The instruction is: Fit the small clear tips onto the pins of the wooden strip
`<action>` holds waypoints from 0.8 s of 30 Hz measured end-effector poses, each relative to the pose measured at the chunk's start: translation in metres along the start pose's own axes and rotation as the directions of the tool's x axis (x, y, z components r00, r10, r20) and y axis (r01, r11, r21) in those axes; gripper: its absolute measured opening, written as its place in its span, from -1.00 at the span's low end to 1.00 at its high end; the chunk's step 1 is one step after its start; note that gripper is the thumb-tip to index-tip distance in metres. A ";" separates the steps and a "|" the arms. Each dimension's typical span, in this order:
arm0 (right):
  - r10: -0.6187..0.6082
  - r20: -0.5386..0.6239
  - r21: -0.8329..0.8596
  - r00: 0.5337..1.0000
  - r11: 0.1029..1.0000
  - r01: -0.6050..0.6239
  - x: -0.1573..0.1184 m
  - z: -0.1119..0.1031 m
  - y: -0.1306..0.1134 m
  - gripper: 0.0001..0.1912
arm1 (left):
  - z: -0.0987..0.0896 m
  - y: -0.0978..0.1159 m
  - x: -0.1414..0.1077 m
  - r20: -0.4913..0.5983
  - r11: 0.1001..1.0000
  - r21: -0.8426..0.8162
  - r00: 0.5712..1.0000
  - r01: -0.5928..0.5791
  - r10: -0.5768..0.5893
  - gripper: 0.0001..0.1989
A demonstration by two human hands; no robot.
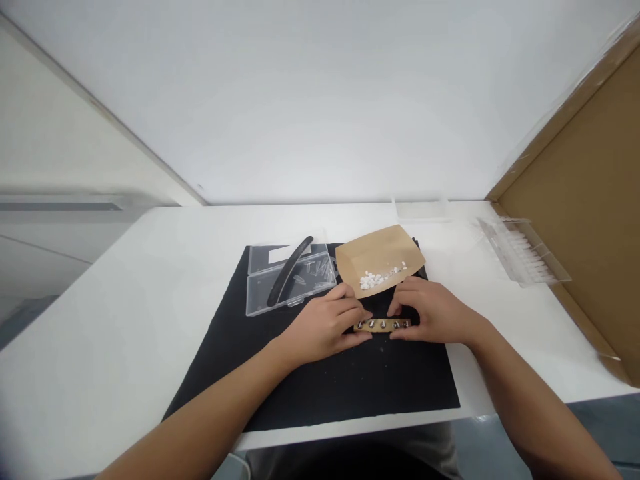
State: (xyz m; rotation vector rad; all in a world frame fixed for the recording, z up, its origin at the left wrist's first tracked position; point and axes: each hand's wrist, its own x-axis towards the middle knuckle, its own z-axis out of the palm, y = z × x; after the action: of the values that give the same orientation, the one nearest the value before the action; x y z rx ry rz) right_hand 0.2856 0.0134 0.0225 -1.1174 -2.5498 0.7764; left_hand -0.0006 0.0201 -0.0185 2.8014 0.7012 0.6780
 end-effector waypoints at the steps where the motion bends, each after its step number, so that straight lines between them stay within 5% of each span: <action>1: 0.010 0.010 0.001 1.000 1.000 -0.010 0.000 -0.001 0.001 -0.78 | 0.000 0.000 0.000 -0.002 1.000 0.001 1.000 -0.001 0.001 -0.75; 24: 0.010 0.060 0.049 0.998 0.999 -0.012 0.000 0.001 0.000 -0.88 | -0.001 0.001 0.001 -0.007 1.000 -0.021 1.000 0.006 -0.006 -0.76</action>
State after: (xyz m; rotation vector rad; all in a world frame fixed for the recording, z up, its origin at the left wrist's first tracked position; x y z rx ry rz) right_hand 0.2854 0.0127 0.0221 -1.1099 -2.5606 0.8834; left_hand 0.0000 0.0199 -0.0175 2.7784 0.6992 0.6905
